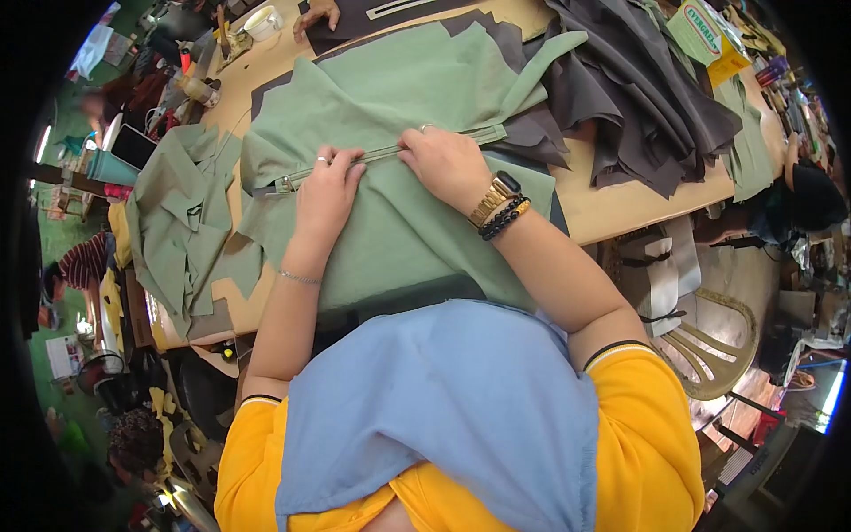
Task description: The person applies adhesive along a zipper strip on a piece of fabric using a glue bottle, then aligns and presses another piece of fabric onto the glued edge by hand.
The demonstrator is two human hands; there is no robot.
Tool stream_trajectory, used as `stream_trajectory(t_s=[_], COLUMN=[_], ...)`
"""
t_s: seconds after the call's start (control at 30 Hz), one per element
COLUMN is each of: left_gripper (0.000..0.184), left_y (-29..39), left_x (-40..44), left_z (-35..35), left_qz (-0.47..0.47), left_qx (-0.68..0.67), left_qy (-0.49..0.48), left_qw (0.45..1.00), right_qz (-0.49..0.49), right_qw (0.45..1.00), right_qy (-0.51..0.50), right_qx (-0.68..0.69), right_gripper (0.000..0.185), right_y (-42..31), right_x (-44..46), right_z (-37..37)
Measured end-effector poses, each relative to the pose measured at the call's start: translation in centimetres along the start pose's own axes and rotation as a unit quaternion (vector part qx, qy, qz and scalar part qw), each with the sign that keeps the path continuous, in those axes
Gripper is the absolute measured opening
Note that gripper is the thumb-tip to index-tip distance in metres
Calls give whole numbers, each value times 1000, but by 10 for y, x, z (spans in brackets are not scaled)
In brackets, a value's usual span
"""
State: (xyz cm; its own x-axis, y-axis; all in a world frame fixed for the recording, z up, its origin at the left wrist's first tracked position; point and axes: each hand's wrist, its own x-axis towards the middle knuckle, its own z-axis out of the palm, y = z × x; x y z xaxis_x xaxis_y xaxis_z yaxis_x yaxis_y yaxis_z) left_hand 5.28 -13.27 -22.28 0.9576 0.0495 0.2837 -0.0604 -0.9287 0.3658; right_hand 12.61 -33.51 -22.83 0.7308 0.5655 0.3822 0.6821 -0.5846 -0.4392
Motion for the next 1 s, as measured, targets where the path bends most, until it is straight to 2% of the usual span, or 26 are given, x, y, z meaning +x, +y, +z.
stream_trajectory(t_s=[0.2, 0.37, 0.6, 0.8, 1.0], left_gripper=[20, 20, 16, 14, 15], left_y=[12, 27, 26, 24, 26], left_x=[-37, -65, -66, -65, -62], left_z=[-11, -14, -10, -11, -15], left_qz=[19, 0, 13, 30, -1], left_qx=[-17, -59, -96, -85, -82], left_qy=[-15, -7, 56, 73, 55], left_qw=[1000, 998, 994, 993, 995], right_qz=[4, 5, 12, 36, 32], right_qw=[999, 997, 997, 992, 993], right_qy=[-23, -34, -47, -25, -40], right_qx=[24, 63, 67, 117, 102], right_gripper=[17, 20, 23, 16, 15], right_y=[-6, -13, -13, -19, -14], right_x=[-34, -61, -63, -59, -60], right_z=[-17, -30, -31, -35, -32])
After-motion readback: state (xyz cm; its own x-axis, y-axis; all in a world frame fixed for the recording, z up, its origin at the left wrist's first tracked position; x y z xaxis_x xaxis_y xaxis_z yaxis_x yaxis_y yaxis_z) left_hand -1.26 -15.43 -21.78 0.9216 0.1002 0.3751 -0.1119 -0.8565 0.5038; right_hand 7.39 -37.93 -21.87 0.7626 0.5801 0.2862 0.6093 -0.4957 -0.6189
